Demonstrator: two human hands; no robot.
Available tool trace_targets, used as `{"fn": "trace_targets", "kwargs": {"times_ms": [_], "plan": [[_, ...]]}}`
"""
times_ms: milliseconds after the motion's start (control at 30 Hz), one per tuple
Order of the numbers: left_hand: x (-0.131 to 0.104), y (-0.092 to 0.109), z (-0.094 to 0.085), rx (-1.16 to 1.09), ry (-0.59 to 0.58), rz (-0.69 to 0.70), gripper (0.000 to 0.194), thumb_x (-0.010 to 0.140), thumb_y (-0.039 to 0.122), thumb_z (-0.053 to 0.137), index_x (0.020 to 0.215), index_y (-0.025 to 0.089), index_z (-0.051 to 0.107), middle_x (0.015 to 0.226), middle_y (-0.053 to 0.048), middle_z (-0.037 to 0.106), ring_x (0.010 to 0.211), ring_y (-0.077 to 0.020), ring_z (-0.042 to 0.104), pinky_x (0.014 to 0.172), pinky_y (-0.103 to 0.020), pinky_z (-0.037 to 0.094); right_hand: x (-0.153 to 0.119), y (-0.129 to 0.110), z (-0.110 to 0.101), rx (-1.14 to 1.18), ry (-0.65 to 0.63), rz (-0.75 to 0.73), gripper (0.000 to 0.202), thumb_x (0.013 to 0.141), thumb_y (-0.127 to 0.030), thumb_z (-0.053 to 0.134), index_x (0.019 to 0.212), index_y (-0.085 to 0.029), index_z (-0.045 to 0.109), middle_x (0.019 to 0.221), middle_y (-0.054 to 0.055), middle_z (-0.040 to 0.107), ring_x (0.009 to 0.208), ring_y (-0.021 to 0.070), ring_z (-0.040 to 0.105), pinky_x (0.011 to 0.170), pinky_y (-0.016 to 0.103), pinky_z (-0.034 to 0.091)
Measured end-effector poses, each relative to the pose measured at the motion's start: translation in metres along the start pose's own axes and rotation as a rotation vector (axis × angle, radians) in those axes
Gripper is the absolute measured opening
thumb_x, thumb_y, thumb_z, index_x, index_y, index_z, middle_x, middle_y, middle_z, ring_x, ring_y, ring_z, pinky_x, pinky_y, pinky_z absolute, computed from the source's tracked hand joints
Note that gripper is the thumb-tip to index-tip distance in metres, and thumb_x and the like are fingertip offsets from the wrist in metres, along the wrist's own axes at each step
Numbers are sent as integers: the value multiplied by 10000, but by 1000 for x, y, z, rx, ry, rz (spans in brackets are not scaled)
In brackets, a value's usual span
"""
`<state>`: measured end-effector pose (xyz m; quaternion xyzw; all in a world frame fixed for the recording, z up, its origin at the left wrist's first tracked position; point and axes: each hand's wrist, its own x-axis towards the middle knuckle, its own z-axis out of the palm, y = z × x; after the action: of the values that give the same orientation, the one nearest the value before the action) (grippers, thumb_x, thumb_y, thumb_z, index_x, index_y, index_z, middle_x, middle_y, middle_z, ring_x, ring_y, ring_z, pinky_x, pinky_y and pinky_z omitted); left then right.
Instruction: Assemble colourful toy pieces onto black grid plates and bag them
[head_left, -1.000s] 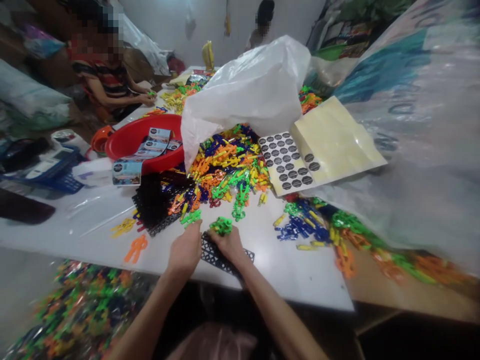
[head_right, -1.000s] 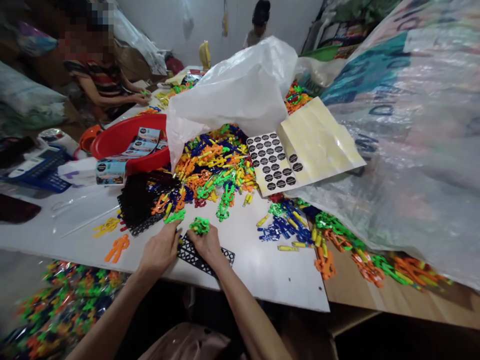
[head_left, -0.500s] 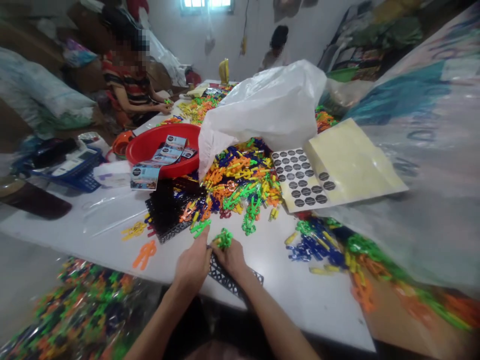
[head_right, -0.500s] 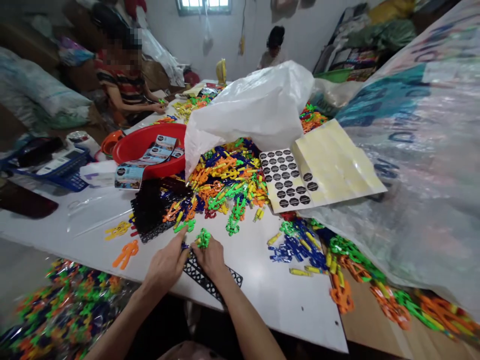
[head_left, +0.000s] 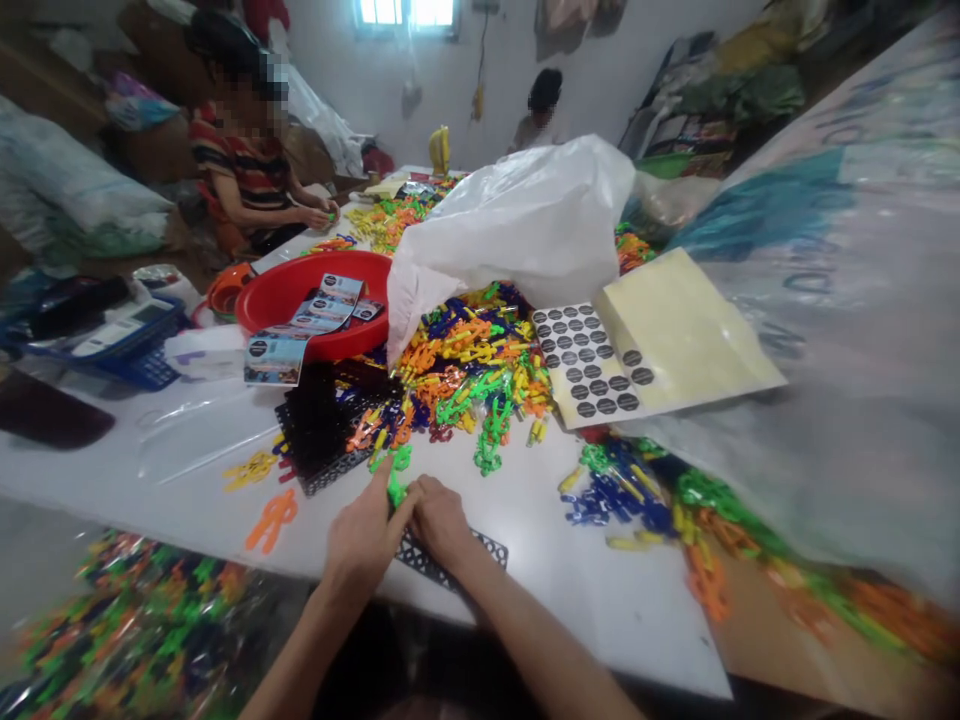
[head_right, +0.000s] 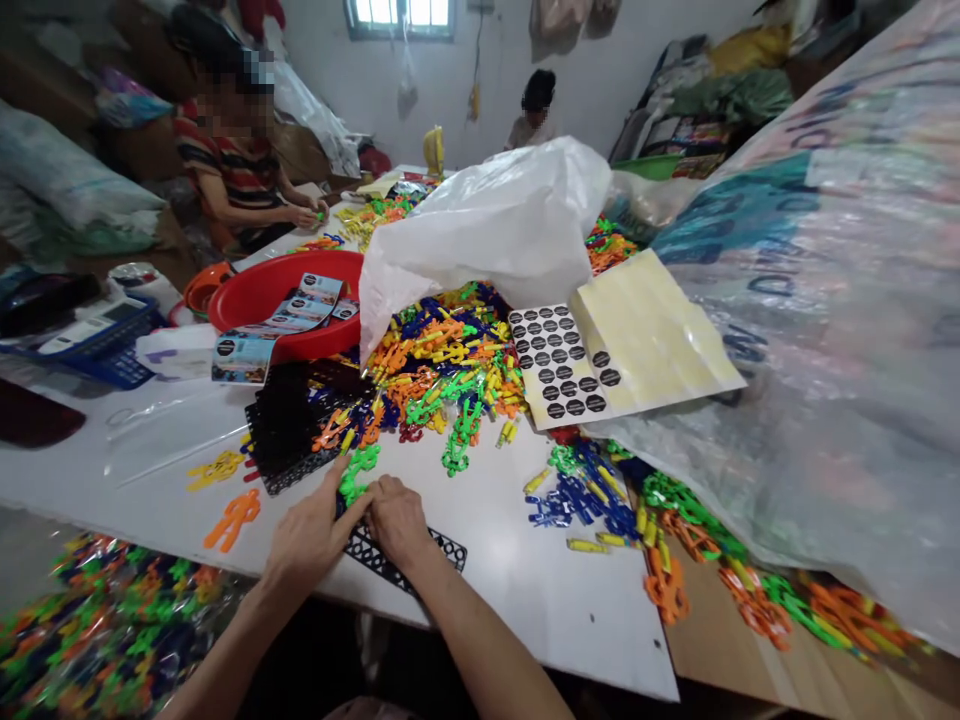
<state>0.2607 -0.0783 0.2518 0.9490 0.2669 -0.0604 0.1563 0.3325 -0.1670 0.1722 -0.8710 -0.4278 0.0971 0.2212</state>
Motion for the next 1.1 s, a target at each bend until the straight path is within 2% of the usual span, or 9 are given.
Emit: {"fn": "trace_targets", "kwargs": {"times_ms": [200,333,467,567,667,767,900,1000,1100], "plan": [[-8,14,3,107,37,44,423,970,284,308,1357,205,458,1254,-121,605,938,-242,678,795,-348,530,-7,17,-5,78,-42,-64,124,860,-213,549,953,-142,591,957,76,619,877,203,572,725,281,458],[-9,14,0,155,21,6,403,966,260,323,1318,187,504,1238,-115,618,910,-242,684,759,-337,542,25,53,-57,105,-146,-177,144,832,-184,602,975,-188,622,933,13,628,817,132,585,699,197,446],[-9,16,-1,185,43,-31,403,963,266,326,1319,203,505,1229,-113,624,833,-239,696,714,-347,550,78,86,-113,-287,66,83,321,862,-17,409,1104,-137,582,1131,128,571,998,206,552,768,271,444],[-9,15,-1,140,101,-8,423,953,269,329,1327,152,490,1201,-150,633,826,-259,695,697,-368,555,94,95,-126,-391,44,109,335,857,7,384,1086,-131,585,1161,147,559,1050,224,533,777,279,441],[-9,4,2,17,247,122,492,931,329,390,1368,103,411,1284,-173,573,1055,-286,630,821,-385,545,68,91,-114,-258,101,161,221,879,-80,442,1023,-146,595,1080,117,600,932,200,573,715,259,436],[-8,-5,10,-48,249,257,432,921,290,392,1323,145,453,1362,-143,505,1202,-269,538,947,-396,495,14,67,-87,190,164,211,133,884,-252,514,929,-156,594,850,47,639,718,158,575,622,236,418],[0,-1,17,-60,225,169,380,908,158,336,1244,148,512,1369,-143,479,1132,-252,585,908,-380,517,-45,20,-47,759,34,231,148,829,-247,520,717,-173,580,634,-12,605,587,128,548,561,214,402],[6,7,14,-75,243,142,392,896,122,337,1257,131,488,1349,-146,482,1129,-250,585,925,-379,504,-57,-2,-24,912,52,334,153,792,-214,520,648,-181,563,599,-9,602,564,132,555,554,220,412],[7,10,9,-101,225,138,385,910,142,318,1257,133,485,1361,-141,465,1117,-243,590,929,-379,499,-51,-10,-5,864,172,279,98,786,-264,565,725,-187,576,703,10,634,636,151,573,597,236,432]]}}
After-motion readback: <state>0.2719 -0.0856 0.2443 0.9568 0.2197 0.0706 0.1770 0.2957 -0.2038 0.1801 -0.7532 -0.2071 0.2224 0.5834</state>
